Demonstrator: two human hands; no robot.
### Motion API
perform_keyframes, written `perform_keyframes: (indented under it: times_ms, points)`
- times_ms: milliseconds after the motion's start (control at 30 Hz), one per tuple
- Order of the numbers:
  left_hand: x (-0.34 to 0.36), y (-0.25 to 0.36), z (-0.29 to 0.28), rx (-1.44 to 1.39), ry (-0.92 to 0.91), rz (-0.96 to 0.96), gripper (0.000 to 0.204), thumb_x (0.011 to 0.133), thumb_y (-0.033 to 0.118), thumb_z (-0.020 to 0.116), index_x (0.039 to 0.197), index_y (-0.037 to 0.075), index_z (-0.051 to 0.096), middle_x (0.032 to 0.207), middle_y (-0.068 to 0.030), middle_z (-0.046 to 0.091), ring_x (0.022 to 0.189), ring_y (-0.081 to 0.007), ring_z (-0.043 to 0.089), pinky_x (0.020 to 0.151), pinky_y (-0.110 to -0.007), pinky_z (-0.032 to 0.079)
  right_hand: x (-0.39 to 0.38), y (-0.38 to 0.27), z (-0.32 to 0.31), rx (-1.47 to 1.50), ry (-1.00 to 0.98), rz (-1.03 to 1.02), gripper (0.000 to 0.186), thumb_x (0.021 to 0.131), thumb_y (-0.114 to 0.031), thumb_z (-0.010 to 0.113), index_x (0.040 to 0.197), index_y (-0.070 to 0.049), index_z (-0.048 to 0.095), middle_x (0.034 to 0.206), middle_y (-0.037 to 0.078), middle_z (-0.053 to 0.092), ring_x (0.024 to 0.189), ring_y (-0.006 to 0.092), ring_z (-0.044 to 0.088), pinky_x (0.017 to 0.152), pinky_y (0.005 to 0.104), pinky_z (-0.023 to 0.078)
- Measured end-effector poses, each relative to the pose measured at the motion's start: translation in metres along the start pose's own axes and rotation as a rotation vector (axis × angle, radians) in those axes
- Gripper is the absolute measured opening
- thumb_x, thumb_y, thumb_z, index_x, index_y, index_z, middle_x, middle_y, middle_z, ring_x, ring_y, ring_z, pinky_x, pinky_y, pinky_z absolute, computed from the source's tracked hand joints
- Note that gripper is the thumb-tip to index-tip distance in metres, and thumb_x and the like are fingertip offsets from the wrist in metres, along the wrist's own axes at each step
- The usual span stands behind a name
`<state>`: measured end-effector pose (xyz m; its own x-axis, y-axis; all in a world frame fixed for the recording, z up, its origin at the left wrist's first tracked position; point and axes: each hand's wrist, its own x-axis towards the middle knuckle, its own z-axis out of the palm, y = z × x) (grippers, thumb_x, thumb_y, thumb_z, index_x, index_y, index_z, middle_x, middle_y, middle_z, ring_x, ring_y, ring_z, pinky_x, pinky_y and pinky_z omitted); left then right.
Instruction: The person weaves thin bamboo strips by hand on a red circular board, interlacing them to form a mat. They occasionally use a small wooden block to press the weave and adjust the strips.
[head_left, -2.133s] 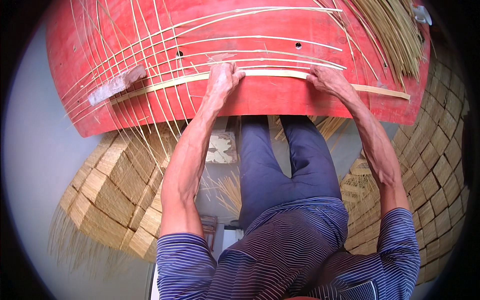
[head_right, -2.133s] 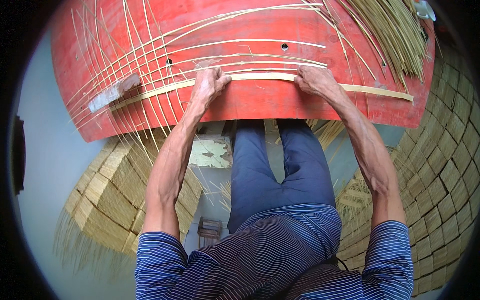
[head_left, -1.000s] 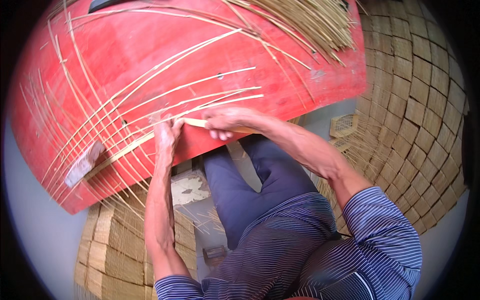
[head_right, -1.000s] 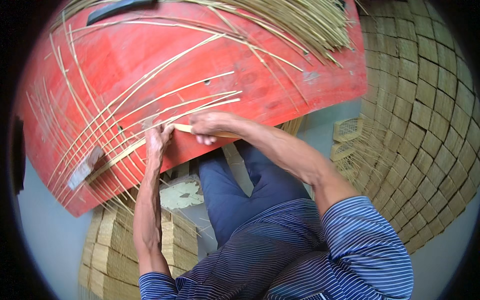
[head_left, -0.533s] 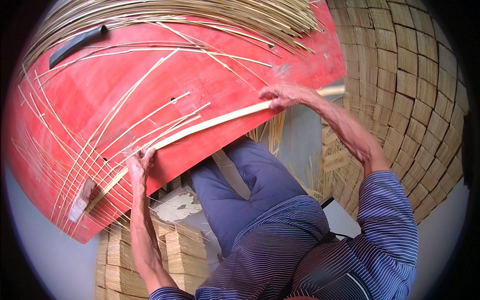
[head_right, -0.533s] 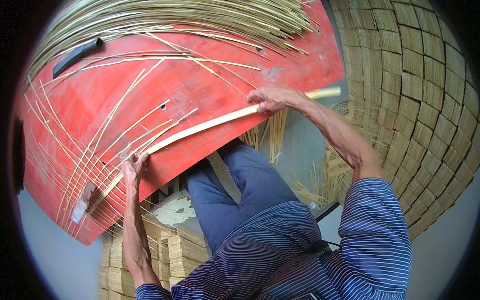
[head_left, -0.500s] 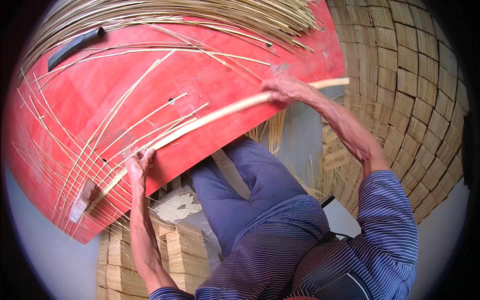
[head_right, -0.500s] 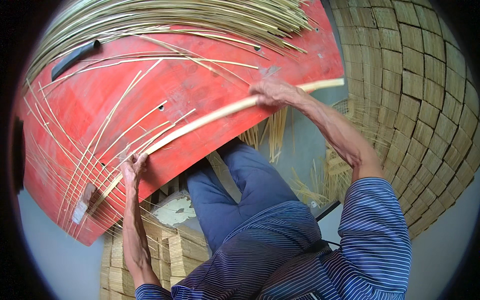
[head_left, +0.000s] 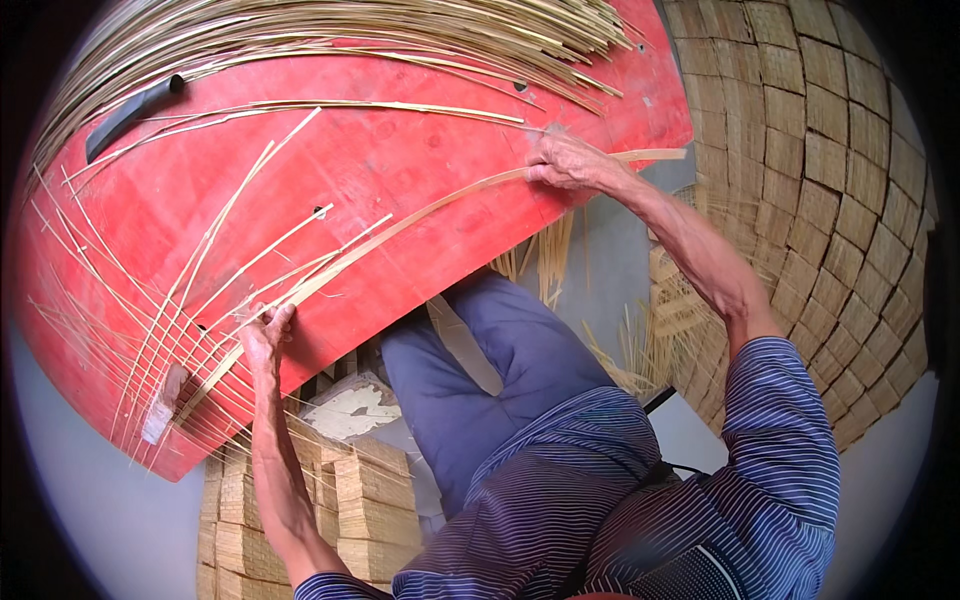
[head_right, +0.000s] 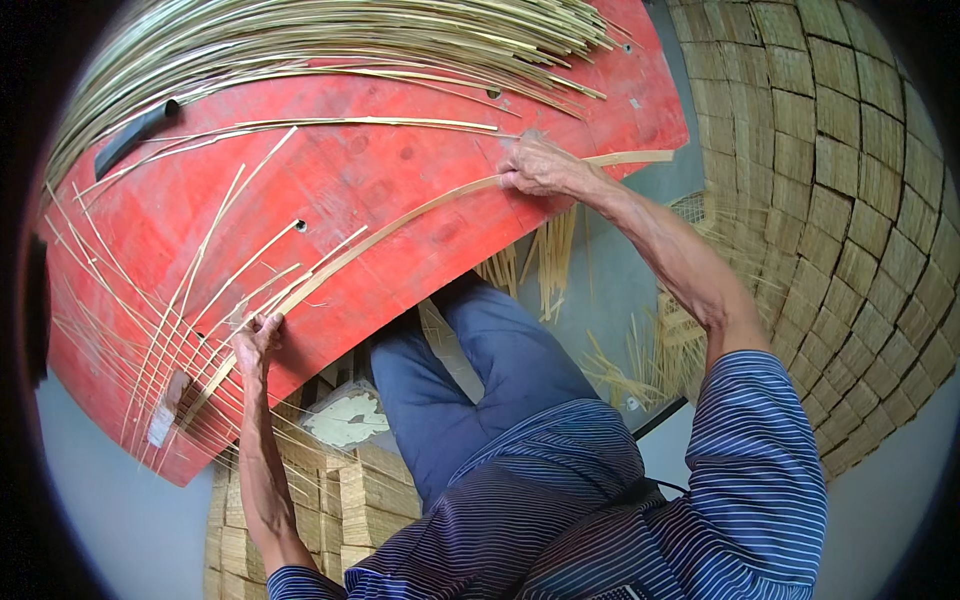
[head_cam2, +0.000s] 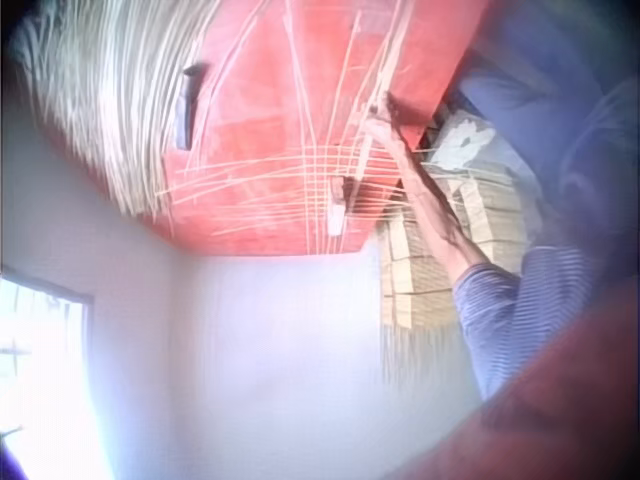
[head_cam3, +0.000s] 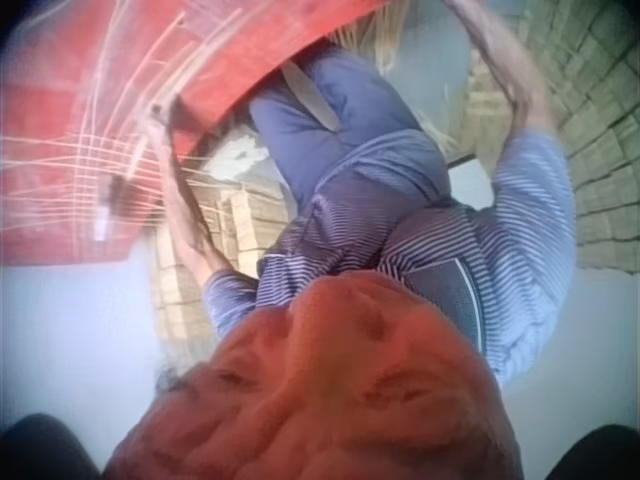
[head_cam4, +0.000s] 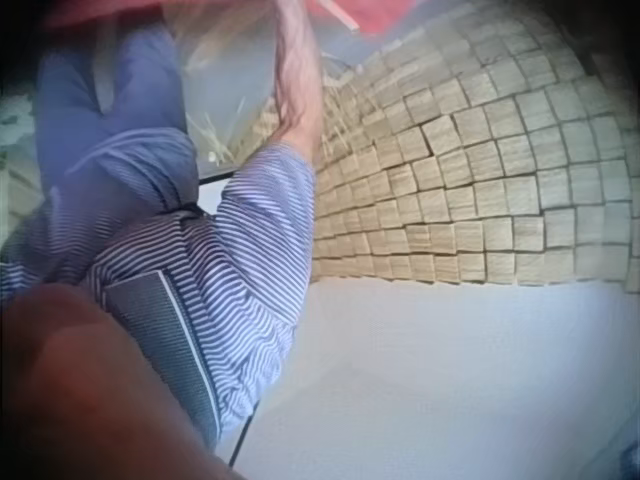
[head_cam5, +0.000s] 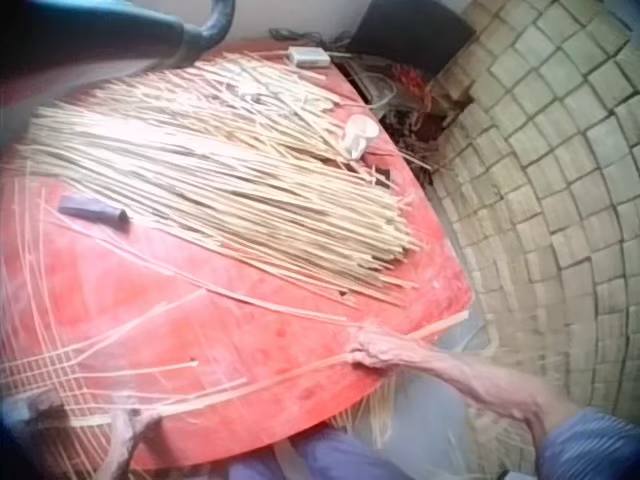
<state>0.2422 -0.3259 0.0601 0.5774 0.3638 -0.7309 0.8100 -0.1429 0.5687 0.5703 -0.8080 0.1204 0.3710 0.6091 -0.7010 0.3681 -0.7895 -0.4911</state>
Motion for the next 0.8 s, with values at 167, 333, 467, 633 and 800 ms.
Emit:
perform_keyframes:
  times_ms: [167,333,467,633,800]
  points:
    - [-0.004,0.019,0.006,0.042,-0.024,-0.004,0.03,0.087,0.022,0.079,0.073,0.005,0.059,0.062,-0.0019,0.056,0.052,-0.0106,0.054,0.046,-0.026,0.045,0.014,0.008,0.008,-0.191,0.045,0.03,0.025,0.084,-0.025,0.059,0.078,-0.003,0.068,0.079,0.023,0.065,0.074,0.0417,0.064,0.063,0.0529,0.048]
    - [-0.003,0.015,0.004,0.077,-0.01,-0.001,0.03,0.086,0.021,0.079,0.072,0.005,0.058,0.061,-0.002,0.056,0.052,-0.0112,0.055,0.045,-0.026,0.045,0.027,0.003,0.011,-0.308,0.039,0.071,0.02,0.079,-0.018,0.054,0.078,-0.003,0.067,0.084,0.021,0.068,0.079,0.0413,0.067,0.062,0.0544,0.052]
    - [-0.005,0.023,0.007,0.052,-0.011,0.004,0.031,0.086,0.02,0.079,0.071,0.005,0.057,0.061,-0.0022,0.056,0.051,-0.0116,0.054,0.045,-0.026,0.045,0.035,0.004,0.012,-0.33,-0.014,0.124,0.02,0.078,-0.015,0.052,0.079,-0.001,0.066,0.084,0.023,0.069,0.079,0.0426,0.068,0.062,0.0555,0.053]
    - [-0.005,0.021,0.005,0.058,-0.003,-0.03,0.032,0.086,0.021,0.079,0.069,0.006,0.057,0.061,-0.0029,0.057,0.051,-0.011,0.053,0.044,-0.026,0.043,0.036,-0.015,0.009,-0.343,-0.049,0.177,0.02,0.077,-0.014,0.053,0.081,0.001,0.066,0.084,0.027,0.069,0.08,0.0445,0.068,0.065,0.0579,0.053]
    - [-0.003,0.02,0.006,0.073,-0.006,-0.021,0.029,0.087,0.019,0.077,0.07,0.005,0.058,0.06,-0.0007,0.055,0.051,-0.0096,0.052,0.047,-0.027,0.043,0.036,-0.012,0.017,-0.405,0.016,0.162,0.021,0.08,-0.017,0.054,0.076,0.0,0.067,0.077,0.024,0.068,0.075,0.0422,0.068,0.06,0.0538,0.052]
